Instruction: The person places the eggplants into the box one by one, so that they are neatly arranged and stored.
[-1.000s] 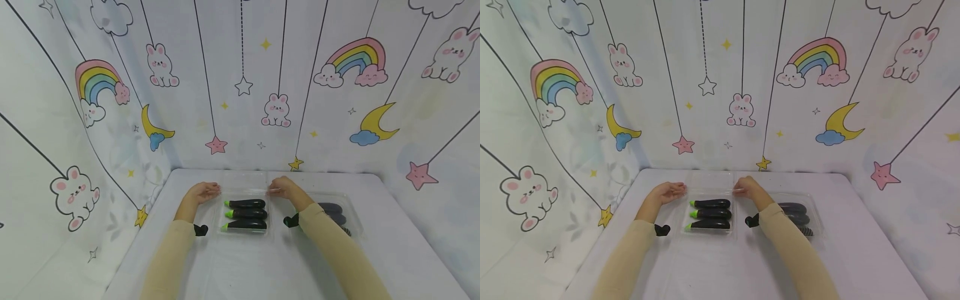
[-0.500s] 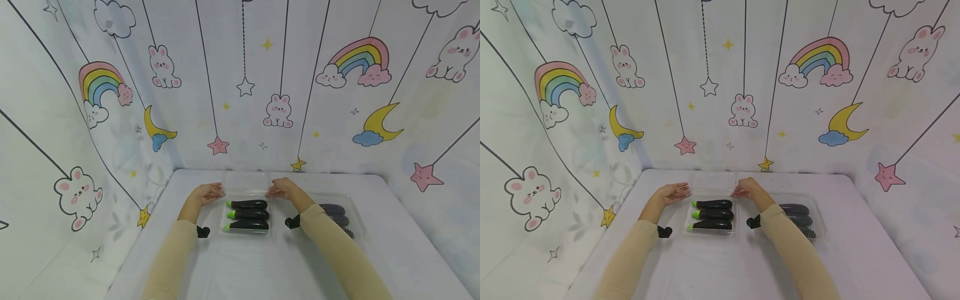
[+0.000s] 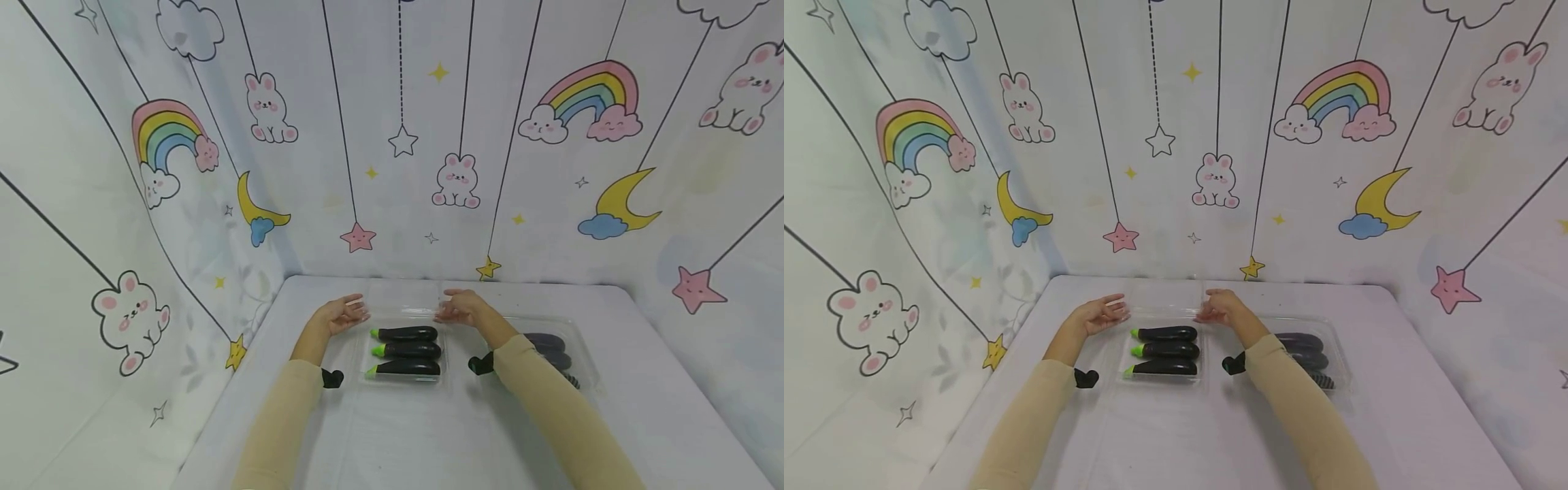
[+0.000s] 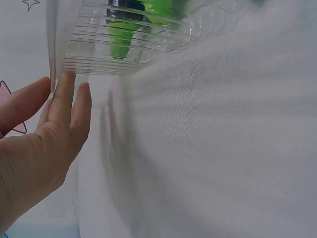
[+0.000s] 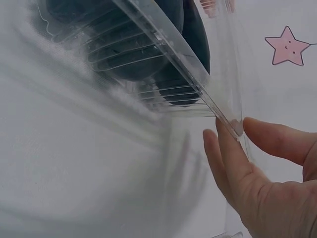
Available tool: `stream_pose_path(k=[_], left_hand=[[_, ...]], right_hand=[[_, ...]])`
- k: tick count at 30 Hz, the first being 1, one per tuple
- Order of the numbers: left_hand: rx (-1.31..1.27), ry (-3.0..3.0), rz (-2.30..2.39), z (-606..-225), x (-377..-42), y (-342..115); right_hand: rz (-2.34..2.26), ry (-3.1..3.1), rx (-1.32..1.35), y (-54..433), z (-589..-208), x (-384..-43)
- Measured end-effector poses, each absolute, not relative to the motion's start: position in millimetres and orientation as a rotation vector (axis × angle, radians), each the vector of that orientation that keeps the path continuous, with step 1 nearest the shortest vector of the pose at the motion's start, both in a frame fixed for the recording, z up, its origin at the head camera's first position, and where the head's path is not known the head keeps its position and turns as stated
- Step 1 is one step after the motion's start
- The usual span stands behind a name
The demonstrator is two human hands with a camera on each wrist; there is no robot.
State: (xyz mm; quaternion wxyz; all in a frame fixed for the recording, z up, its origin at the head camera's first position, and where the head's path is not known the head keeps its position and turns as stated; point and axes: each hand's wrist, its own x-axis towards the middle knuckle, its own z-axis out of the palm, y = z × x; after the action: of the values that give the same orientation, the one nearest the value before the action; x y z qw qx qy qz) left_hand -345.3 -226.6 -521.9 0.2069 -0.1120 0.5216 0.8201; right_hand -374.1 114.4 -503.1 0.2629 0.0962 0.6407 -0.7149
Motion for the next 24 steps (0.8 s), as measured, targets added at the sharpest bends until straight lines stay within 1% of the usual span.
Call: stream_pose_path(k=[9,24], left_hand=[[-0.268,1.423,2.317,-523.0,-344.4,-227.8],[-0.287,1.407,2.393,-527.1,-345.8,-227.3]], right_hand=[[-1.919,1.816,0.255,116.0,-503.6,-372.4],[-1.893,1.929,0.247,113.4,-504.0,-369.7]])
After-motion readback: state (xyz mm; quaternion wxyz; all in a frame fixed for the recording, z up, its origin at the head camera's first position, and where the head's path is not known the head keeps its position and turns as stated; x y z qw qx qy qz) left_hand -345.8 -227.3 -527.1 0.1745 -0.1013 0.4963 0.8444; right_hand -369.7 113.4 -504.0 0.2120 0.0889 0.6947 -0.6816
